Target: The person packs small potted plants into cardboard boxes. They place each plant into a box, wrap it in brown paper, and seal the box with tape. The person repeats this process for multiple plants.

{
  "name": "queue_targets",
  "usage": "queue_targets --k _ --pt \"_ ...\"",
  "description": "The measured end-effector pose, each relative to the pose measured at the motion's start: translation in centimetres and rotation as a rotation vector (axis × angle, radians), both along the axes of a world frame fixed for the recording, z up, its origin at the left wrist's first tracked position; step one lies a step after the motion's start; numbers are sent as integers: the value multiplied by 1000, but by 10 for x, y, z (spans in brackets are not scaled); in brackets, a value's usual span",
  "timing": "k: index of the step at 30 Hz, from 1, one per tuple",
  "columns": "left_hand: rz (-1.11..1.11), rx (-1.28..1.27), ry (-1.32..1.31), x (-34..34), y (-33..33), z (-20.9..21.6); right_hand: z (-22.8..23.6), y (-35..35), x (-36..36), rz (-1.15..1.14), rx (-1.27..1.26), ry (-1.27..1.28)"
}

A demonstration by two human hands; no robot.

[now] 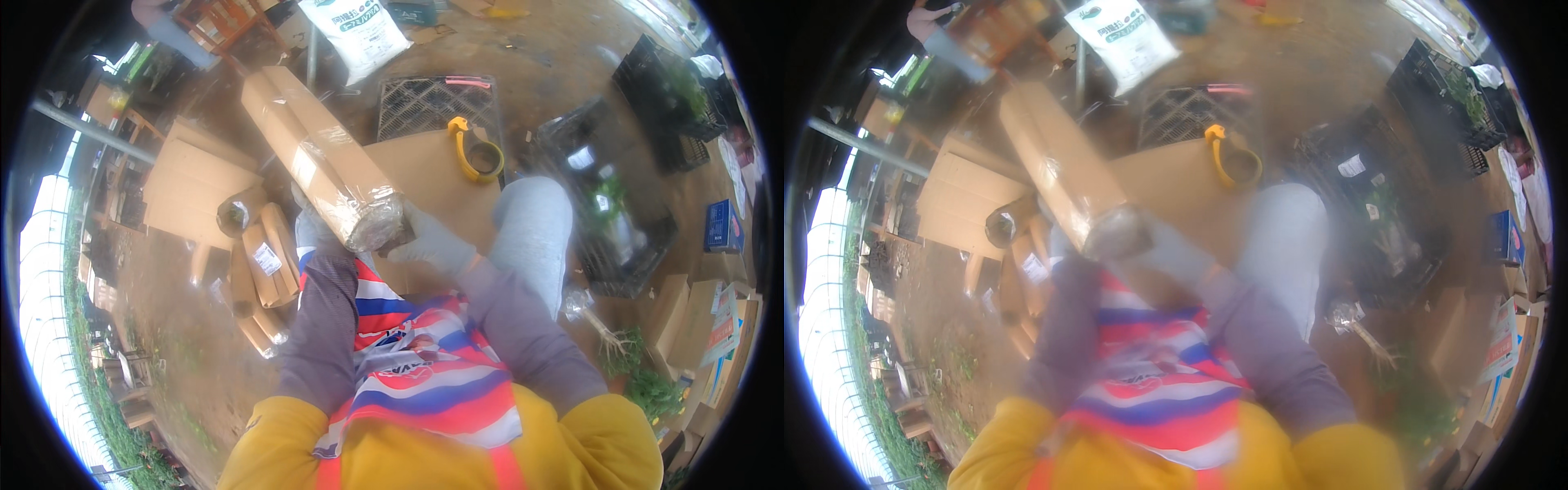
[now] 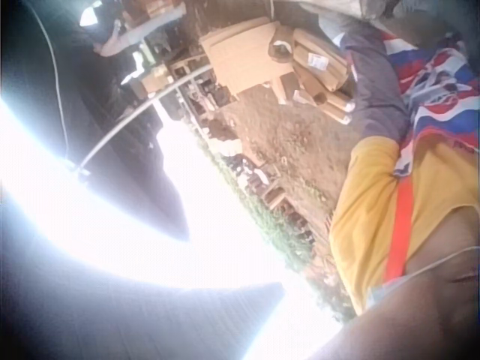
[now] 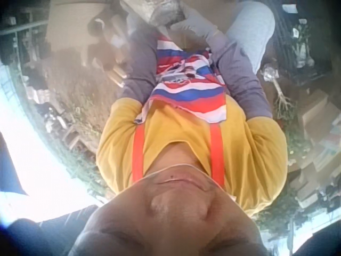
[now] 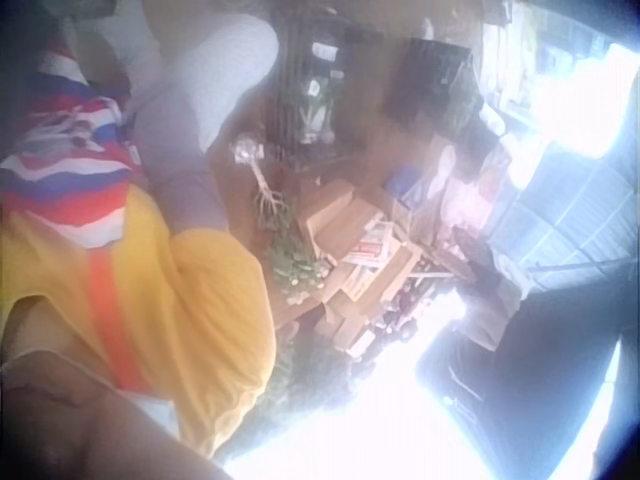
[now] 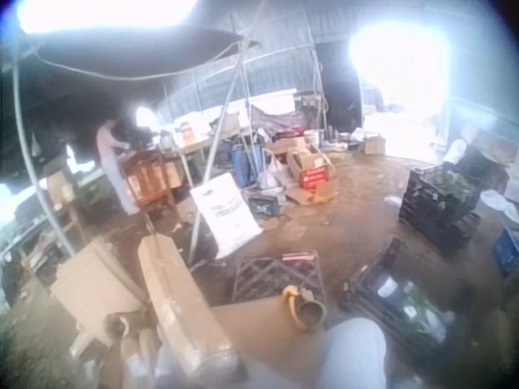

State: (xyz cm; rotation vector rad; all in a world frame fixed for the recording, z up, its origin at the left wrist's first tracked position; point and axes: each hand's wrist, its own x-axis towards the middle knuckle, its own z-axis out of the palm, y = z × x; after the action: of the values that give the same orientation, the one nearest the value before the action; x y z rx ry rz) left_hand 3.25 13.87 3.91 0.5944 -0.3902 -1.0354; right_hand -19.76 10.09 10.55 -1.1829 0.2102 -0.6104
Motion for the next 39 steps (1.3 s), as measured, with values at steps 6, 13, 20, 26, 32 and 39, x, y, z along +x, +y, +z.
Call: queue_targets --k 6,13,20,26,32,39 --pt "-22 -5 19 -11 -8 -1 -22 4 9 -89 233 20" --pt "-50 -76 24 -18 -23 -5 -22 0 -3 36 9 138" --pt "-258 -187 -104 -23 -19 2 -21 9 -12 -17 786 -161" --pt "-191 -78 -310 -36 1 59 -48 -18 -25 -216 919 -295" --pt "227 -27 -358 -20 27 152 -87 -34 -30 -462 881 -228" --pt "467 71 -833 -15 18 175 -126 -57 -36 -643 824 -146"
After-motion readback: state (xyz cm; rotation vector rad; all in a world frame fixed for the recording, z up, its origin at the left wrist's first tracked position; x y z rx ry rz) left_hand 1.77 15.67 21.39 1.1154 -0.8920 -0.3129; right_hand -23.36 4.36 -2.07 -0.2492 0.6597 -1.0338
